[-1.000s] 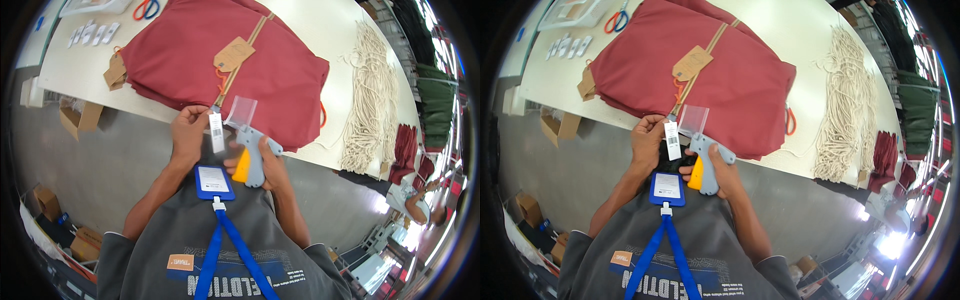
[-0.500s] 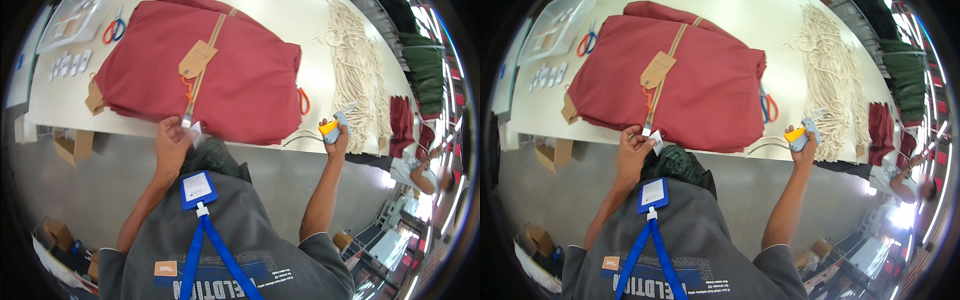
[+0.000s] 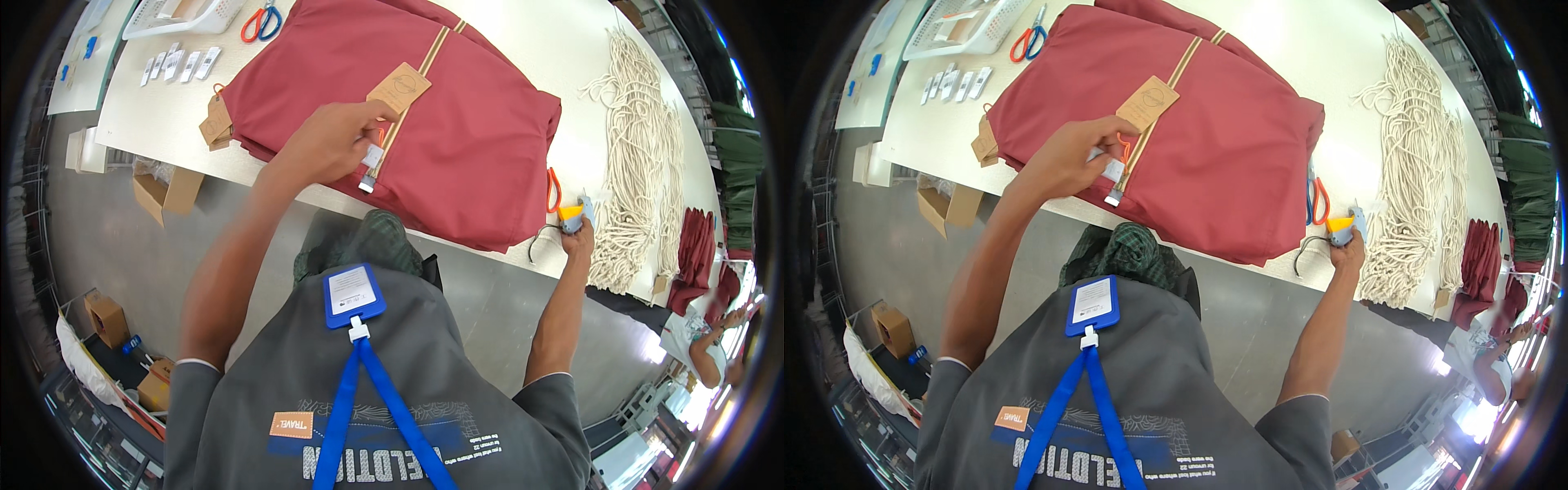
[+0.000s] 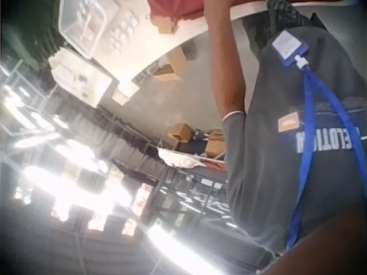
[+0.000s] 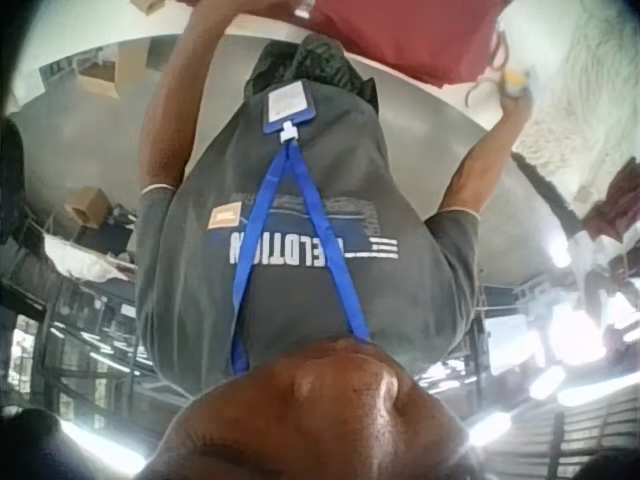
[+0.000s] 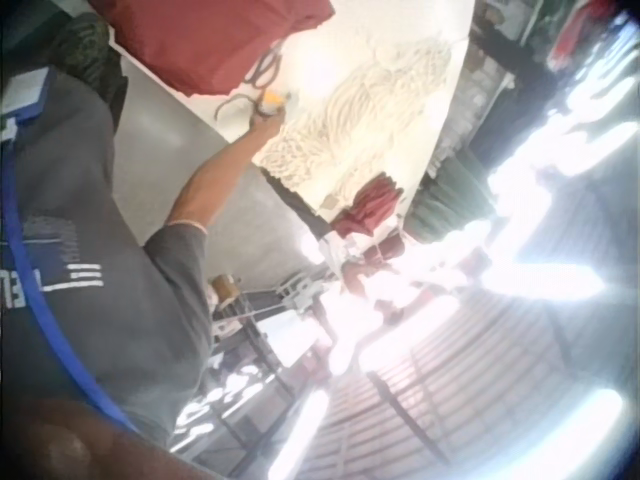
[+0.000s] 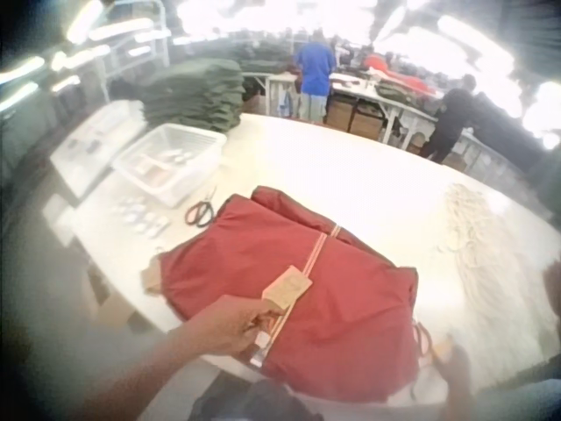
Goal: The person attaches tags to folded red fabric items using a hot glue gun. They pick up each item, apply glue to a tag, press it onto the fabric, and place the item aside. The process is repeated for multiple items.
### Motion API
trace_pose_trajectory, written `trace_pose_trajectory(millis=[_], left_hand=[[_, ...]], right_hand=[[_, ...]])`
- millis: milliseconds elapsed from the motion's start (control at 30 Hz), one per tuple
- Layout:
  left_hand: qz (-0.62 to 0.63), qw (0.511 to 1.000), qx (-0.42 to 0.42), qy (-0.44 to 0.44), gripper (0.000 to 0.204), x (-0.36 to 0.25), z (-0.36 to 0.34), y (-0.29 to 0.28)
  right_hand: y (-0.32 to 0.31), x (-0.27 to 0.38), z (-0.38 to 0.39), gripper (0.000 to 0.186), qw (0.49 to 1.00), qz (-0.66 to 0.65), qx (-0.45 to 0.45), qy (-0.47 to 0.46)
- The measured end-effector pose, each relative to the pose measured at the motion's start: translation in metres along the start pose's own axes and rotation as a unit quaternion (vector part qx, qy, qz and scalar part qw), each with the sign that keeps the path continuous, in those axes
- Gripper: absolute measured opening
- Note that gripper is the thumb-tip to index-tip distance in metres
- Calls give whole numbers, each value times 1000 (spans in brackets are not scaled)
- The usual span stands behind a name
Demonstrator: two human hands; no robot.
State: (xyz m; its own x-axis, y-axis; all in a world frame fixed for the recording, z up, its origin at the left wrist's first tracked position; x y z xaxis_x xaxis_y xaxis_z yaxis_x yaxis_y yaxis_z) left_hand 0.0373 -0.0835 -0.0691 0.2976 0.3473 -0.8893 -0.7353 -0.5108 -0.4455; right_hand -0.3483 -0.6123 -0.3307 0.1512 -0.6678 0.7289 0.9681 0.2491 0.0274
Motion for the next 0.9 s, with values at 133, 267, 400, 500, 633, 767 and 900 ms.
trace_pose_trajectory(millis=[133,267,400,500,633,767,900], left_hand=[[-138,988,-5,67,42,3,-20,6],[-54,975,-196,92,36,15,16,-20],[19,935,-348,-68,28,68,93,-28],[152,921,-340,-112,24,96,125,-2],[218,912,-310,-158,22,110,136,20],[222,916,-312,-124,20,103,125,14],[267,900,-305,-158,19,110,119,12]], right_hand=[[-12,15,23,44,991,99,-80,-38],[-22,23,85,27,972,159,-124,-124],[18,27,212,24,865,293,-175,-369],[64,-51,265,30,946,269,-71,-166],[118,-83,300,41,958,274,-13,-83],[132,-71,296,43,955,291,3,-56],[153,-57,301,35,964,258,38,-48]])
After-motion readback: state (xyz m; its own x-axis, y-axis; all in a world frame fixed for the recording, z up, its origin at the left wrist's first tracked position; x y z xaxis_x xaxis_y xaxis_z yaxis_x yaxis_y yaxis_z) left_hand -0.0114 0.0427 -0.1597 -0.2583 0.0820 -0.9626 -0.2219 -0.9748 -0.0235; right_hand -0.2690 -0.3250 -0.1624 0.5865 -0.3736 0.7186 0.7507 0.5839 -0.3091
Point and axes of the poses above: each hand's wrist, its own z-axis away from the middle knuckle, its own y-axis out of the palm, x = y × z, the point moved 10 cm from there along -z, towards the middle knuckle, and after that the axes turned 10 degrees about z, right-handed, at the moved point
